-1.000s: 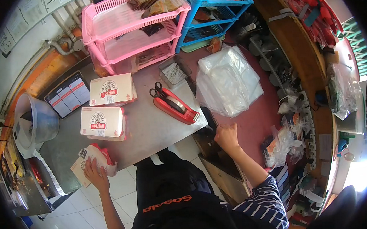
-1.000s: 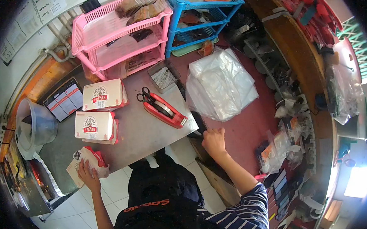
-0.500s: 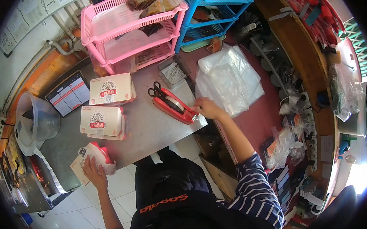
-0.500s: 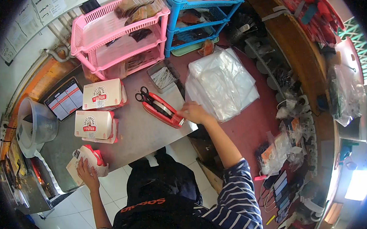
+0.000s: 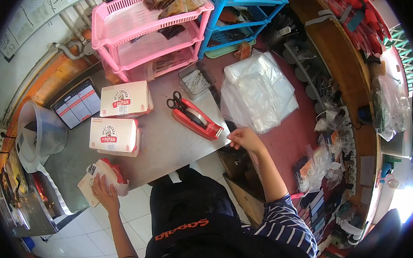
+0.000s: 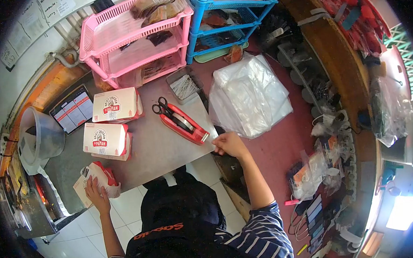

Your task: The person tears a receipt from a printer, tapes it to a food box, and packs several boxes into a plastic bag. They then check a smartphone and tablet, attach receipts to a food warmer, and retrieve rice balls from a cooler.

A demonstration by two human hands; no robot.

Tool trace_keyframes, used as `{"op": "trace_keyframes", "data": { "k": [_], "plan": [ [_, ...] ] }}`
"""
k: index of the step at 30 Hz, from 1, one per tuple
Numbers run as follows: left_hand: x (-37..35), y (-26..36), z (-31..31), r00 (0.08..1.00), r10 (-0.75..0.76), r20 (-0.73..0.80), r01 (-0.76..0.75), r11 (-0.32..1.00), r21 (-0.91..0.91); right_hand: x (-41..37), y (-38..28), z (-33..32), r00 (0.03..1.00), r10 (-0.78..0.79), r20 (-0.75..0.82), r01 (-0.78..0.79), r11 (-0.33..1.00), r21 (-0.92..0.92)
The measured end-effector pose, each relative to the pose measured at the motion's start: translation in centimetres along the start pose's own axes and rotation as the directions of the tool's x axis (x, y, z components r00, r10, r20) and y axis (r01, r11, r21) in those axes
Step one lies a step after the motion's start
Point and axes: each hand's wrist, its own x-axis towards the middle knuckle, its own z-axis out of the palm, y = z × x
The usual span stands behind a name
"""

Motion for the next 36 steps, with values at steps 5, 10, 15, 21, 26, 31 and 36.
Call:
{"op": "trace_keyframes", "data": {
  "k": [5, 10, 15, 21, 26, 31, 36],
  "plan": [
    [0.2, 0.1, -0.3, 1.000, 0.000, 0.015, 0.001, 1.000, -0.027, -0.3, 2.1, 0.1, 0.997, 0.080, 0.011, -0.081, 0.987, 0.142],
    [0.9, -1.3, -1.4, 0.999, -0.003, 0.055, 0.012, 0.987, -0.163, 2.8, 7.2, 3.2, 0.993, 0.058, -0.100, -0.055, 0.998, 0.034],
    [1.8, -5.0, -2.5, 0.988, 0.156, 0.020, -0.149, 0.970, -0.192, 1.5, 0.8, 2.4, 0.802, 0.100, -0.589, -0.522, 0.599, -0.608],
    [1.5, -6.9, -3.3, 0.995, 0.056, 0.082, -0.029, 0.952, -0.304, -1.5, -6.6, 6.6, 0.979, -0.142, -0.144, 0.122, 0.983, -0.140],
    [1.4, -6.7, -3.7, 0.993, -0.023, 0.113, 0.069, 0.903, -0.424, -0.2, -20.4, 27.0, 0.667, -0.526, 0.528, 0.734, 0.586, -0.343],
    [2.3, -6.6, -3.4, 0.987, -0.159, 0.039, 0.155, 0.838, -0.523, 4.9, -23.4, 43.2, 0.636, -0.265, 0.725, 0.772, 0.216, -0.598],
    [1.6, -6.3, -1.9, 0.992, -0.118, 0.041, 0.125, 0.922, -0.367, 5.7, -24.5, 44.1, 0.762, -0.212, 0.612, 0.638, 0.085, -0.765]
  ]
}}
